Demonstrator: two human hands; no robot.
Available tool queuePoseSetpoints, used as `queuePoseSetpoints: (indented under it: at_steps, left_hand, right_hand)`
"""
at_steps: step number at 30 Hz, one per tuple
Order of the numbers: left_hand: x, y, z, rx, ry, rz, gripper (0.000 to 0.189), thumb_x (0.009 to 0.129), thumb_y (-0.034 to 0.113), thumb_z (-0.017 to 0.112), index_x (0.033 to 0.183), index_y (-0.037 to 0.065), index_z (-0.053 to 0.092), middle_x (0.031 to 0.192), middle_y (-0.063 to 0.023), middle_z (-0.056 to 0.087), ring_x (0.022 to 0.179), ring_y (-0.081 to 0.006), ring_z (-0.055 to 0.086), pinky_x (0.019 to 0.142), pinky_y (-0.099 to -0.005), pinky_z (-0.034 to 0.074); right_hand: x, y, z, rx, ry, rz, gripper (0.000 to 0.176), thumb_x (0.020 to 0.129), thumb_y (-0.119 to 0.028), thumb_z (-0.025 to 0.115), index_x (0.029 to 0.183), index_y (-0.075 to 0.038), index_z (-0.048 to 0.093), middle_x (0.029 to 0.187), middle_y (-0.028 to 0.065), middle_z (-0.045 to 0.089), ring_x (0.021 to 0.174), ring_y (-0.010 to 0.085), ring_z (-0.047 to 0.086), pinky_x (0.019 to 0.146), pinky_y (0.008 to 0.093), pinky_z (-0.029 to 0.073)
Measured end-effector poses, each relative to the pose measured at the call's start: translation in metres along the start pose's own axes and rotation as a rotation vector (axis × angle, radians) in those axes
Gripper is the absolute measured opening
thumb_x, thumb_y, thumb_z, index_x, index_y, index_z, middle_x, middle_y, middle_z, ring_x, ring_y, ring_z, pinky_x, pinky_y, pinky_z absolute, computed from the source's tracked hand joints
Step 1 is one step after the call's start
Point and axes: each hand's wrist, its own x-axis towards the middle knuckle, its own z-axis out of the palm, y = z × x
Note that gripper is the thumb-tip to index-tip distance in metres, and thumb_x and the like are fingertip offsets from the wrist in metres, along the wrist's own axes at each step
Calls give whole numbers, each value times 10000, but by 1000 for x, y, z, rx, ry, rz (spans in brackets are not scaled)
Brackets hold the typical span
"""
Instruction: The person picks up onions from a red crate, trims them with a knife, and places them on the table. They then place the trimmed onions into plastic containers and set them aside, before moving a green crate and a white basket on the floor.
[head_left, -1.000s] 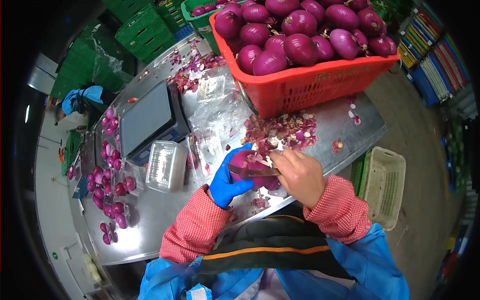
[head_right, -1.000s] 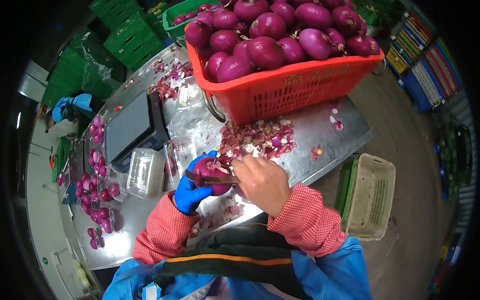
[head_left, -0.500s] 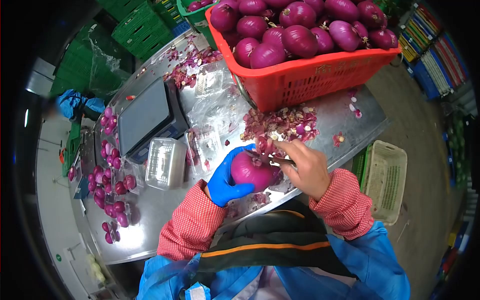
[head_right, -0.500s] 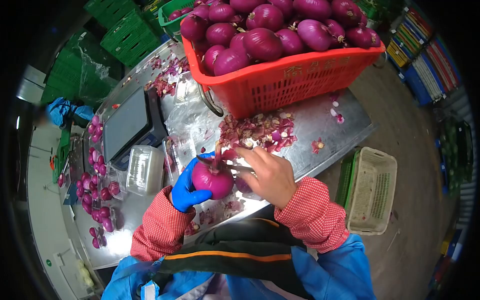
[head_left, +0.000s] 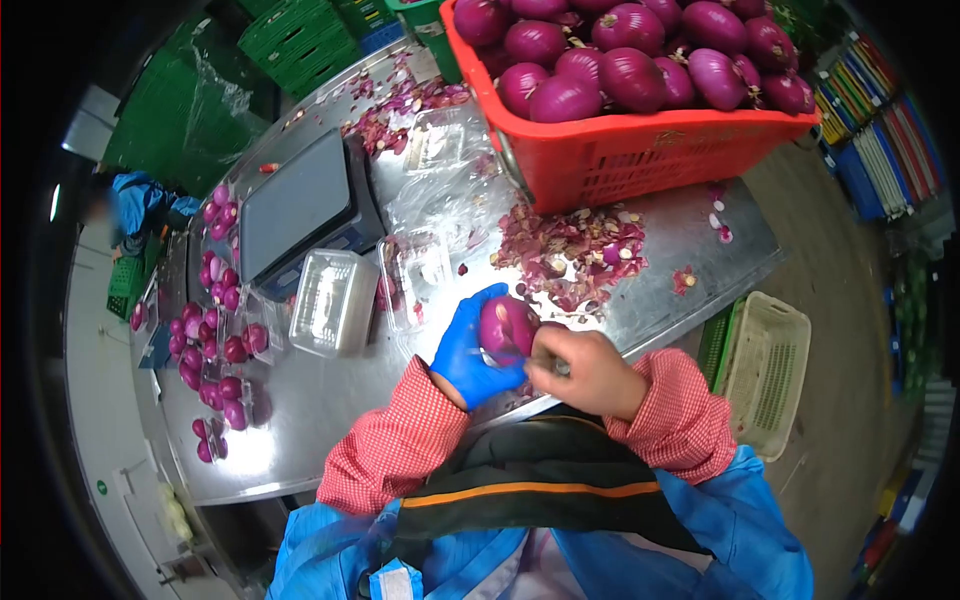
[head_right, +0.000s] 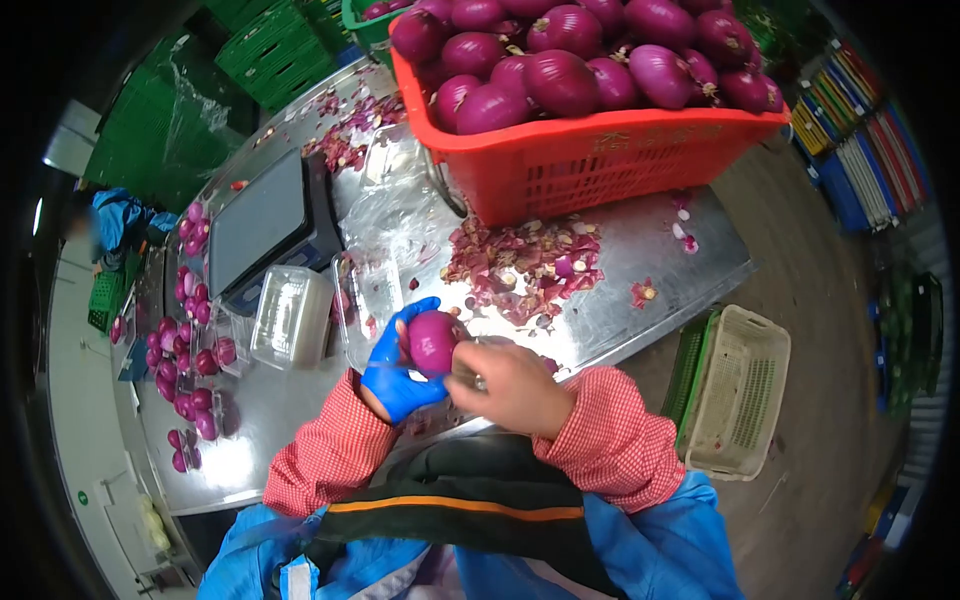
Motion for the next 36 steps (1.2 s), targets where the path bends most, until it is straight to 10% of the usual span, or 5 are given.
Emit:
queuePoseSetpoints:
  at_steps: [4, 13, 26, 32, 36]
  left_hand:
    - [-10, -16, -47, 422, 75, -46, 930, 618, 312, 850, 1367, -17, 406, 1223, -217, 516, 1100, -322, 580, 969, -375, 481]
    - [-27, -46, -93, 824, 175, -331, 1012, 541, 380, 831, 1366, -41, 426, 1184, -252, 504, 1063, -377, 578, 926, -399, 506]
    - [-10, -52, -37, 968, -350, -683, 918, 586, 551, 821, 1269, 10, 534, 1108, -242, 622, 1005, -368, 643, 884, -429, 532]
    - [64, 49, -72, 648, 142, 215, 343, 800, 177, 794, 1074, 16, 665, 893, -107, 669, 774, -196, 648, 740, -303, 522]
    - [192, 117, -93, 588, 346, 683, 698, 786, 94, 778, 1400, 58, 446, 1227, -156, 581, 1123, -249, 590, 964, -351, 470]
  right_hand:
    - [-2, 8, -7, 338, 263, 297, 209, 839, -165, 671, 975, -17, 614, 738, 156, 629, 667, 302, 637, 625, 357, 489]
    - [-10, 62, -5, -189, 314, 264, 234, 851, -171, 669, 1010, -18, 591, 822, 184, 657, 742, 374, 650, 639, 413, 491]
    - [-6, 59, -17, -568, 242, 348, 360, 869, -347, 657, 1098, -80, 582, 710, 162, 661, 679, 384, 653, 597, 471, 491]
    - [-15, 64, -30, -609, 357, 295, 303, 843, -238, 678, 1114, -123, 608, 931, 118, 666, 788, 343, 661, 661, 435, 520]
    - [-19, 61, -32, -512, 355, 309, 319, 842, -228, 674, 1131, -111, 609, 999, 127, 636, 853, 347, 649, 710, 425, 526]
